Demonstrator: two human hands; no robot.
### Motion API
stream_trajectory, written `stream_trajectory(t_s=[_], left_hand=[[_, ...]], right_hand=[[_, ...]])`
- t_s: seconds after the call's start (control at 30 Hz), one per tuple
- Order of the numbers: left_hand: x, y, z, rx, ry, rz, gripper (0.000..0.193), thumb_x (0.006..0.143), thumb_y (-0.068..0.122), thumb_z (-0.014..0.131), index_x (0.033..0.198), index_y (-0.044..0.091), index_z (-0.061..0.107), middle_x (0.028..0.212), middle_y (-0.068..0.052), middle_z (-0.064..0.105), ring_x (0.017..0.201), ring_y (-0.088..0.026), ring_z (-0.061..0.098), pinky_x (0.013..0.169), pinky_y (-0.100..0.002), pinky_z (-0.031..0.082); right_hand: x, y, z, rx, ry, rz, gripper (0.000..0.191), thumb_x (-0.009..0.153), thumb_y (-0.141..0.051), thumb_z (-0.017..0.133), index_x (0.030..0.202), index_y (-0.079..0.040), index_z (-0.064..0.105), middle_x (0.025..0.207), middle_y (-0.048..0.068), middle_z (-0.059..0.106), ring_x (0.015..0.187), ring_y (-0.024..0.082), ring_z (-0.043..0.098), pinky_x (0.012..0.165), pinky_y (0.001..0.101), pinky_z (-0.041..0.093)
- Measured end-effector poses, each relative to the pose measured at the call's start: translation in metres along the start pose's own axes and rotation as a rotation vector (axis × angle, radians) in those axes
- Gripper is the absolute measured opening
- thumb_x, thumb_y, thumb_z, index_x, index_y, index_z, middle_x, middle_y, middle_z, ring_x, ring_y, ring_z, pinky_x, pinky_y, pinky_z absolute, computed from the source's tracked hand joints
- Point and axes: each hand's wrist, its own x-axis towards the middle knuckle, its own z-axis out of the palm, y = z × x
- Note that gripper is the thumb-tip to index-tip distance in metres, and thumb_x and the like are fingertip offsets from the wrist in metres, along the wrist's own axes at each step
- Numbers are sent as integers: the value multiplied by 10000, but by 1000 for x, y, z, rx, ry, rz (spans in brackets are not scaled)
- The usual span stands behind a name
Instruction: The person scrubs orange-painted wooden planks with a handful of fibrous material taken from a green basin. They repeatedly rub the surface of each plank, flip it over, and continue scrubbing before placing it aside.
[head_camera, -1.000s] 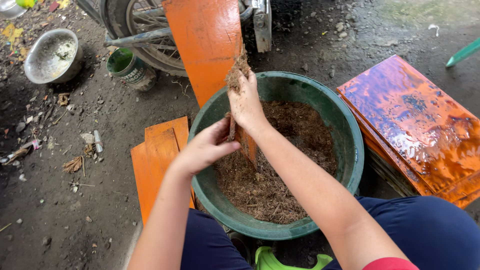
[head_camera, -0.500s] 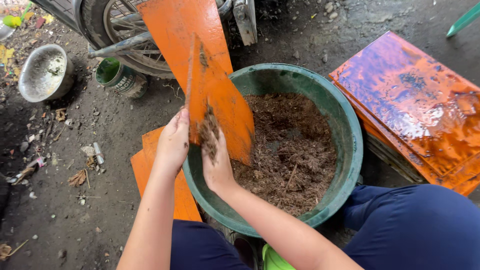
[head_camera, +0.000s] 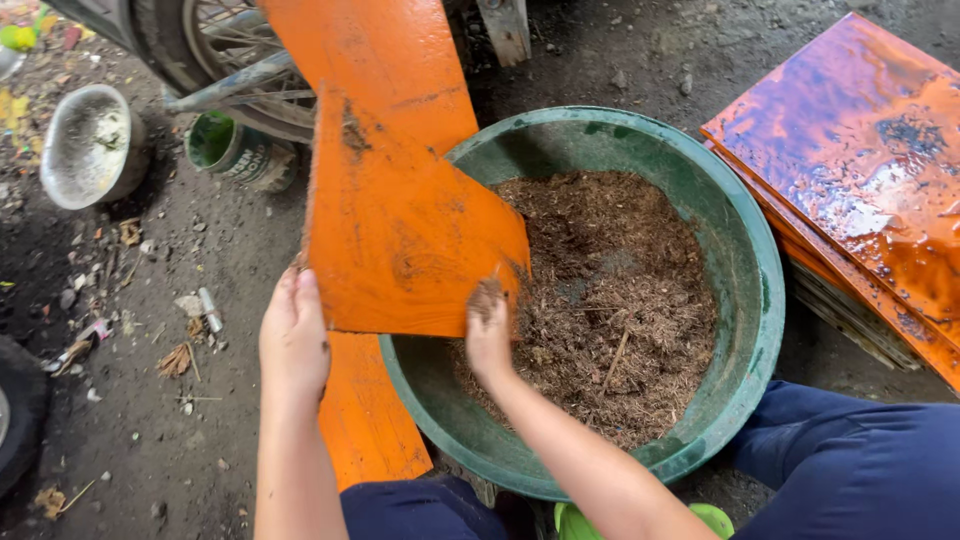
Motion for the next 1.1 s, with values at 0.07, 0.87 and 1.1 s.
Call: stream_trajectory(t_s=[0.07, 0.87, 1.1], left_hand=[[1, -3, -1, -19, -13, 92, 535, 1087, 319, 447, 1453, -70, 481, 1440, -150, 598, 1328, -196, 550, 1101, -315, 399], [8, 10, -12, -60, 113, -254, 502, 1064, 312, 492, 1439, -22, 500, 1370, -87, 631, 1264, -137, 575, 1076, -289, 407], [24, -5, -29, -173, 83, -257, 479, 1069, 304, 500, 1418, -22, 548, 1343, -94, 642, 1206, -164, 591, 1041, -325, 437]], right_hand=[[-14, -14, 22, -77, -77, -68, 651, 1007, -338, 466, 1562, -84, 237, 1558, 164, 422, 1433, 342, 435, 1170, 517, 370], [77, 154, -122, -1232, -192, -20, 529, 1091, -309, 273, 1577, -106, 228, 1664, 181, 230, 1512, 342, 260, 1192, 503, 249], [56, 147, -175, -1588, -419, 37, 586, 1069, -307, 286, 1590, -39, 263, 1533, 168, 400, 1443, 277, 385, 1275, 473, 173]])
